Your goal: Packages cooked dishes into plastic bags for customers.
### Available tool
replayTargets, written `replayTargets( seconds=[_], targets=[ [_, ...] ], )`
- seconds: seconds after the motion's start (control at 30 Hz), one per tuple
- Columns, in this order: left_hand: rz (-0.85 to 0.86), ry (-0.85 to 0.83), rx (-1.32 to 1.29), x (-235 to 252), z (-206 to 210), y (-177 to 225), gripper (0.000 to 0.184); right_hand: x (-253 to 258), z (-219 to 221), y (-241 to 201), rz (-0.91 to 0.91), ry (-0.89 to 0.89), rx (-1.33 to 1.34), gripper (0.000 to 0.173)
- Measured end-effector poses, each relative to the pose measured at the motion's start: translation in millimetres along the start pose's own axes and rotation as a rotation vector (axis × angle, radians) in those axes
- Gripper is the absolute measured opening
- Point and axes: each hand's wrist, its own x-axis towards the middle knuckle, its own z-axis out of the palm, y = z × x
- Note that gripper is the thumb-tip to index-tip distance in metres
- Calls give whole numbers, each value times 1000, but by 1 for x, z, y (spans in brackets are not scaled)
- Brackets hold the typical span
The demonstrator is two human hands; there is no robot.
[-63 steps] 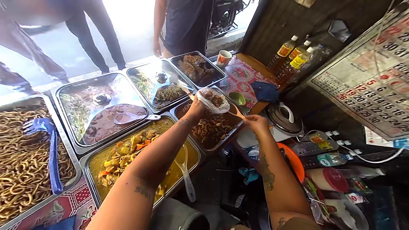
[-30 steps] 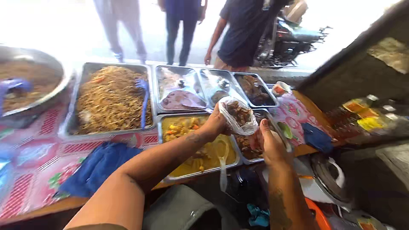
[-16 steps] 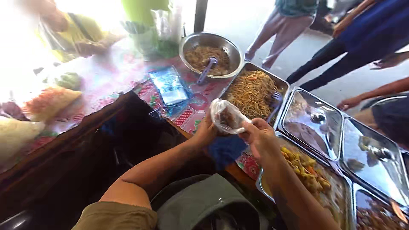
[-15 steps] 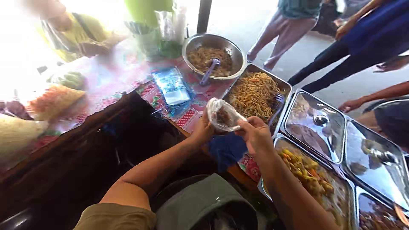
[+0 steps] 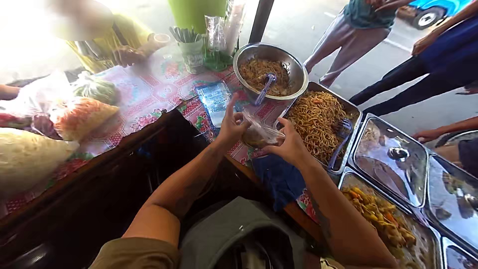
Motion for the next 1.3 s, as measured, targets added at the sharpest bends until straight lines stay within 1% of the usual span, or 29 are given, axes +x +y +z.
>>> replayTargets(
  seconds=[0.03,0.07,0.1,0.13,0.2,0.27,0.37,0.4,0.47,0.5,0.57,0.63,0.67,0.7,0.73,0.77,0.8,0.83,0.87,0.9,0.97,1.0,1.03,1.07,1.1,1.17,1.23,1.27,1.3],
  targets=[
    [5,-24,4,8,-2,5,72,4,-2,-4,20,-22,-122,84],
    [34,-44,36,15,-4,10,55,7,-4,-4,19,-18,-201,59],
    [87,-63,70,20,-5,17,43,9,-8,0,-11,10,-246,33],
    [152,-83,97,25,-6,28,36,11,-16,3,-75,60,-251,22],
    [279,-107,129,31,-3,58,27,10,-34,3,-245,164,-126,19],
    [424,-148,121,37,5,87,24,5,-51,-5,-367,204,63,15],
    [601,-242,110,36,33,120,22,-10,-68,-26,-344,201,343,11],
    [632,-289,104,34,44,126,21,-14,-72,-30,-324,179,378,18],
    [659,-421,101,27,67,126,17,-22,-72,-34,-265,85,345,44],
    [661,-506,112,23,75,119,15,-26,-68,-34,-234,36,297,53],
    [615,-667,193,13,80,98,14,-31,-53,-28,-217,-80,184,55],
    [493,-715,249,-3,71,72,16,-30,-34,-6,-199,-206,168,50],
    [391,-694,227,-12,62,59,21,-29,-24,3,-158,-222,198,34],
    [283,-654,182,-21,53,47,40,-30,-19,10,-128,-240,222,17],
    [192,-629,143,-28,45,37,68,-32,-16,14,-135,-247,240,8],
    [115,-637,114,-34,40,29,95,-36,-16,16,-176,-233,265,7],
    [45,-664,59,-39,40,22,110,-41,-19,14,-202,-209,302,8],
    [-10,-701,0,-45,46,16,112,-46,-23,10,-223,-173,325,10],
    [-50,-743,-48,-50,54,11,104,-51,-28,6,-241,-127,327,11],
    [-60,-769,-52,-53,65,9,85,-57,-33,2,-245,-75,317,12],
    [-4,-816,117,-47,81,7,34,-68,-42,3,-224,58,292,12],
    [32,-859,253,-39,85,9,21,-74,-45,8,-199,136,308,13],
    [74,-905,413,-30,87,12,20,-82,-48,16,-170,222,330,14],
    [114,-950,571,-21,89,19,26,-91,-50,24,-146,310,359,14],
    [127,-991,705,-14,92,30,31,-102,-50,33,-136,392,396,15],
    [171,-1045,917,-4,109,59,32,-129,-44,45,-131,552,496,15],
    [281,-1069,959,-1,133,85,26,-160,-30,43,-142,674,708,13],
    [356,-1052,912,-1,142,96,20,-172,-23,37,-162,697,885,12],
    [437,-1013,803,-1,149,105,14,-181,-14,31,-182,672,1084,10]
  ],
)
